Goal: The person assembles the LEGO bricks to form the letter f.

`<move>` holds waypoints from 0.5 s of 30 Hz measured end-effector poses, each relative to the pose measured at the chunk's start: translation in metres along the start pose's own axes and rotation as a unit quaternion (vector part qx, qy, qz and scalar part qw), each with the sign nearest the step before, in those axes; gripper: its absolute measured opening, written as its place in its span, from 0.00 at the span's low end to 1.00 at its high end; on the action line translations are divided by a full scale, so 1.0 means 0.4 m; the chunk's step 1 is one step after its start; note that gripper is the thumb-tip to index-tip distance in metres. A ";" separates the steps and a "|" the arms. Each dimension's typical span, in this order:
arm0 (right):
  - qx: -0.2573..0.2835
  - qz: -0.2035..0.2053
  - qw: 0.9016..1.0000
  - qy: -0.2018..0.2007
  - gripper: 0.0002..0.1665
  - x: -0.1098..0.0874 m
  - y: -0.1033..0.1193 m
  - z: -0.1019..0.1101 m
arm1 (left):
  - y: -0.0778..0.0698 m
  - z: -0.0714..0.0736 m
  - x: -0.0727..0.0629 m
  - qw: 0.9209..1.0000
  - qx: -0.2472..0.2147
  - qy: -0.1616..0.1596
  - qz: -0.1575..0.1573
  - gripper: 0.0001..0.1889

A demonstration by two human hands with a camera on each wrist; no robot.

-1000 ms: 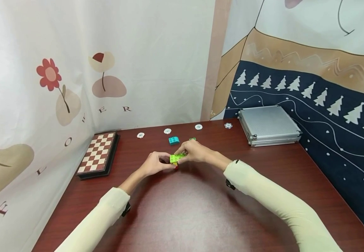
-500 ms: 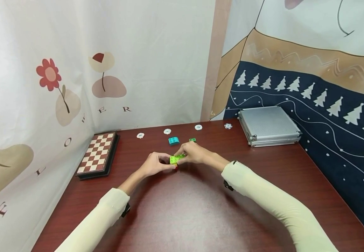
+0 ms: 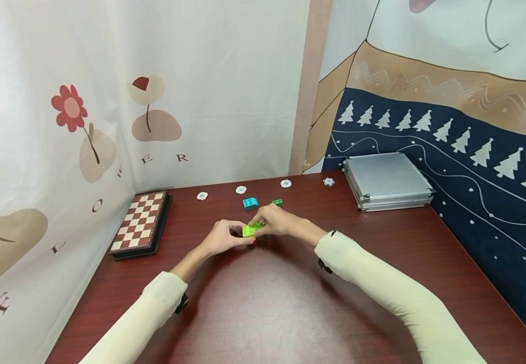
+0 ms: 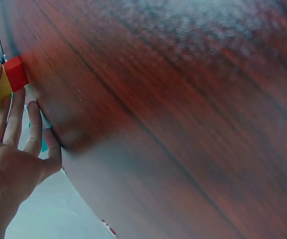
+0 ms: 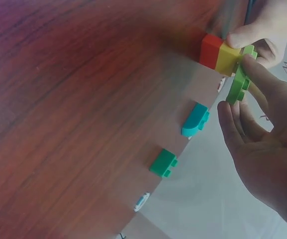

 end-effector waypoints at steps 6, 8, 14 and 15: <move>-0.005 -0.011 1.000 0.014 0.17 0.006 -0.004 0.002 | 0.002 -0.001 0.000 1.000 0.002 0.001 0.001 0.14; -0.005 -0.011 1.000 0.013 0.17 0.002 -0.006 0.002 | 0.002 -0.001 0.001 1.000 0.002 0.000 0.000 0.14; -0.006 -0.010 1.000 0.006 0.17 -0.008 -0.001 0.006 | 0.000 0.000 0.001 1.000 0.007 -0.003 -0.008 0.15; -0.005 -0.010 1.000 0.007 0.17 -0.009 0.000 0.006 | -0.001 0.001 0.001 1.000 0.008 -0.003 -0.009 0.15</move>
Point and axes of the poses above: each hand's wrist, its own x-axis towards the middle knuckle, its own z-axis out of the back of the hand, y = z × x, the point moved 3 cm from there along x, towards the middle knuckle, and after that the axes turned 12 degrees about x, right-handed, at the moved point
